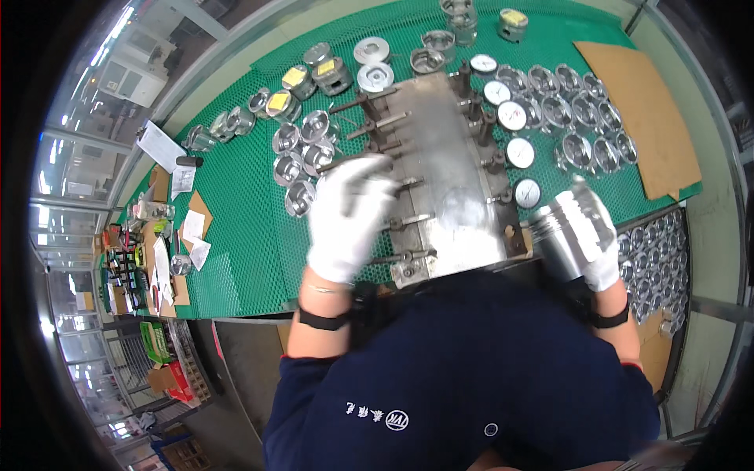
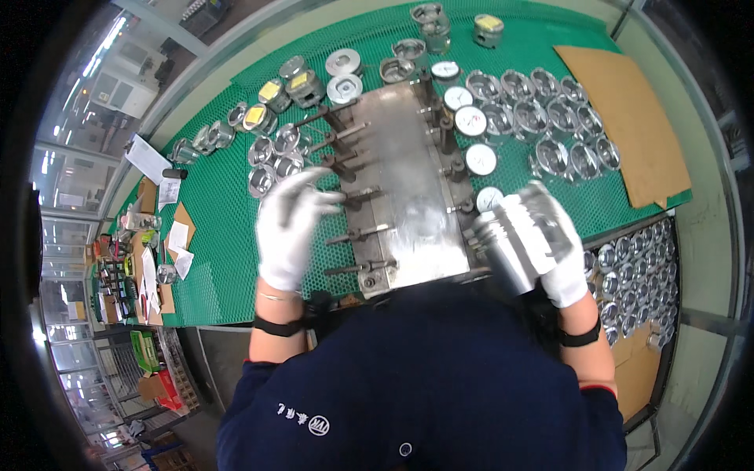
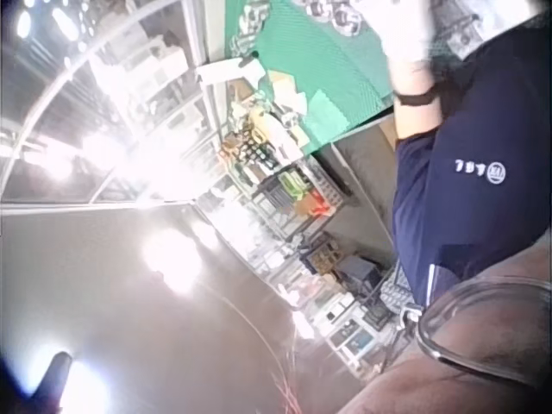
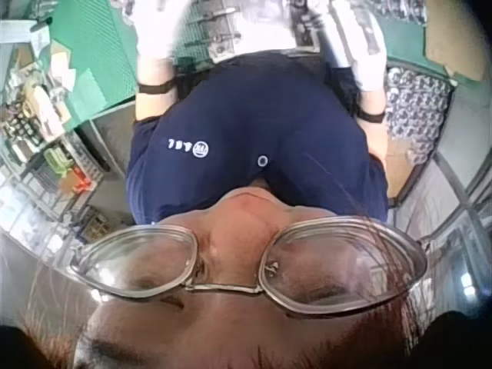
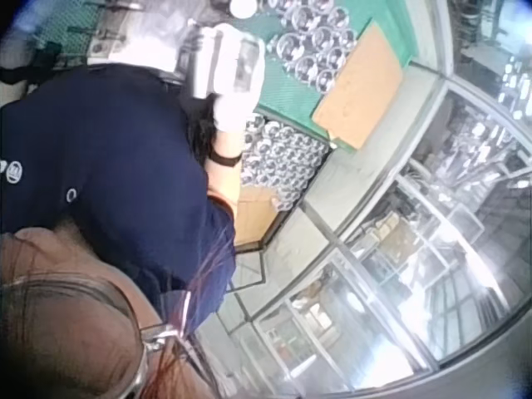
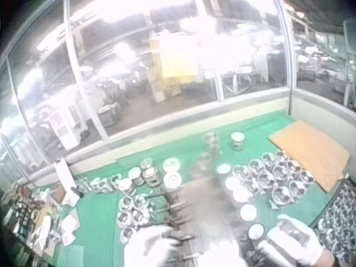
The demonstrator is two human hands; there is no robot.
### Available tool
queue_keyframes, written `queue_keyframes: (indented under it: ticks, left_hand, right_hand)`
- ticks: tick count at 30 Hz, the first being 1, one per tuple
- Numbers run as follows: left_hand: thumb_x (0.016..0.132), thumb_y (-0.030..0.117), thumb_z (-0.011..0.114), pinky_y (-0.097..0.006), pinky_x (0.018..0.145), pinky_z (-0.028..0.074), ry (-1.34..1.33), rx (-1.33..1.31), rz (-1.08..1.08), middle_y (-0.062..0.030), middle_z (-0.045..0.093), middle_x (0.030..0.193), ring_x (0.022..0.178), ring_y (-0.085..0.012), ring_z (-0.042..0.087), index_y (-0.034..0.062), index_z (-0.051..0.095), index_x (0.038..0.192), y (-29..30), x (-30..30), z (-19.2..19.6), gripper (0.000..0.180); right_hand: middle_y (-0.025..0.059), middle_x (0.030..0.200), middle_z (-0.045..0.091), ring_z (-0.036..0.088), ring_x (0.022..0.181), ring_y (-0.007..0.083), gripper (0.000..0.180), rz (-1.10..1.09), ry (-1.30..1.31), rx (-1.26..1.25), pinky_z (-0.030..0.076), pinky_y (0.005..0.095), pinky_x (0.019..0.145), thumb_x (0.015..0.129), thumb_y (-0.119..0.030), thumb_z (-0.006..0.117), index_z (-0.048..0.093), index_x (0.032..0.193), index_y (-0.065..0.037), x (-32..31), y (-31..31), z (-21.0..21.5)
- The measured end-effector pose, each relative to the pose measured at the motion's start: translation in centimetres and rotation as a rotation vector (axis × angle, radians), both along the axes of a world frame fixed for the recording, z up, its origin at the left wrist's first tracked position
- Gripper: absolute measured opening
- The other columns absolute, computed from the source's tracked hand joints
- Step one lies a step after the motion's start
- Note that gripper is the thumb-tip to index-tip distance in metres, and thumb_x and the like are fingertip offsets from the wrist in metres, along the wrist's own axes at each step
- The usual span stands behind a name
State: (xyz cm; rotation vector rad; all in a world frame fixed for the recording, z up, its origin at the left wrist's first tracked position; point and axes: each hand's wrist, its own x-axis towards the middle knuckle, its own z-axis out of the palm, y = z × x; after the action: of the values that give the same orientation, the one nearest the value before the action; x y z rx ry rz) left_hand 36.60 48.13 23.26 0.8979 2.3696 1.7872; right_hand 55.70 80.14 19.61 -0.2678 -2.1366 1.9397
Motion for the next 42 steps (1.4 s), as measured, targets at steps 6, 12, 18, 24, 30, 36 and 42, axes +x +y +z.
queue_keyframes:
  ticks: [6, 12, 18, 24, 30, 36, 42]
  left_hand:
    - [0.091, 0.026, 0.070, -0.044, 0.107, 0.042, -0.080, -0.362, 0.318, -0.0275, 0.060, 0.127, 0.120, -0.0391, 0.056, -0.0069, 0.053, 0.132, -10.5, -9.5, -7.1, 0.056]
    - [0.057, 0.042, 0.092, -0.042, 0.116, 0.035, -0.044, -1.164, 0.399, -0.0327, 0.029, 0.154, 0.138, -0.0458, 0.040, 0.0064, 0.024, 0.156, -10.0, -15.6, -16.0, 0.125]
    - [0.046, 0.046, 0.097, -0.036, 0.099, 0.051, -0.251, -1.324, 0.222, -0.0133, 0.061, 0.130, 0.114, -0.0255, 0.062, 0.0040, 0.032, 0.151, -15.6, -24.2, -25.2, 0.131]
    - [0.045, 0.057, 0.093, -0.040, 0.090, 0.056, -0.263, -1.593, 0.180, -0.0186, 0.062, 0.132, 0.116, -0.0302, 0.062, 0.0017, 0.051, 0.141, -15.2, -25.0, -24.9, 0.119]
    - [0.052, 0.051, 0.092, -0.036, 0.094, 0.054, -0.216, -1.489, 0.185, -0.0174, 0.062, 0.132, 0.117, -0.0290, 0.062, 0.0035, 0.052, 0.139, -12.1, -22.7, -20.9, 0.107]
    - [0.064, 0.031, 0.088, -0.034, 0.099, 0.048, -0.179, -1.132, 0.331, -0.0155, 0.066, 0.121, 0.114, -0.0303, 0.063, 0.0017, 0.057, 0.128, -12.2, -17.8, -19.7, 0.077]
    - [0.062, 0.020, 0.086, -0.040, 0.093, 0.052, -0.074, -1.152, 0.302, -0.0254, 0.063, 0.119, 0.107, -0.0403, 0.064, 0.0006, 0.057, 0.125, -11.5, -11.2, -15.6, 0.073]
  right_hand:
    - [0.0170, 0.124, 0.064, 0.067, 0.102, 0.0254, 0.040, -0.363, -0.215, -0.031, 0.056, 0.0371, 0.089, 0.097, -0.011, 0.048, 0.053, 0.135, 0.000, -0.7, 6.2, -3.9]
    - [0.0171, 0.102, 0.069, 0.066, 0.060, 0.0217, 0.048, -0.345, -0.482, -0.297, 0.057, 0.0371, 0.048, 0.091, -0.011, 0.050, 0.056, 0.139, -0.014, -3.5, 8.4, -10.5]
    - [0.0254, 0.084, 0.071, 0.072, 0.064, 0.0339, 0.024, -0.339, -0.842, -0.333, 0.063, 0.0457, 0.057, 0.091, -0.009, 0.053, 0.068, 0.102, 0.007, -9.3, 8.0, -14.2]
    - [0.0235, 0.085, 0.070, 0.072, 0.068, 0.0341, 0.027, -0.384, -0.779, -0.338, 0.061, 0.0464, 0.065, 0.093, -0.018, 0.059, 0.065, 0.103, 0.006, -11.8, 6.6, -14.1]
    - [0.0171, 0.087, 0.068, 0.069, 0.073, 0.0280, 0.034, -0.448, -0.642, -0.702, 0.061, 0.0406, 0.071, 0.090, -0.032, 0.065, 0.065, 0.102, 0.001, -11.6, 7.6, -18.6]
    - [0.0192, 0.101, 0.069, 0.070, 0.081, 0.0343, 0.031, -0.441, -0.535, -0.707, 0.060, 0.0450, 0.071, 0.097, -0.025, 0.060, 0.056, 0.120, -0.005, -5.9, 8.5, -16.4]
    - [0.0165, 0.101, 0.070, 0.069, 0.078, 0.0297, 0.028, -0.505, -0.488, -0.711, 0.058, 0.0432, 0.070, 0.099, -0.020, 0.057, 0.051, 0.123, -0.006, -1.5, 10.3, -14.3]
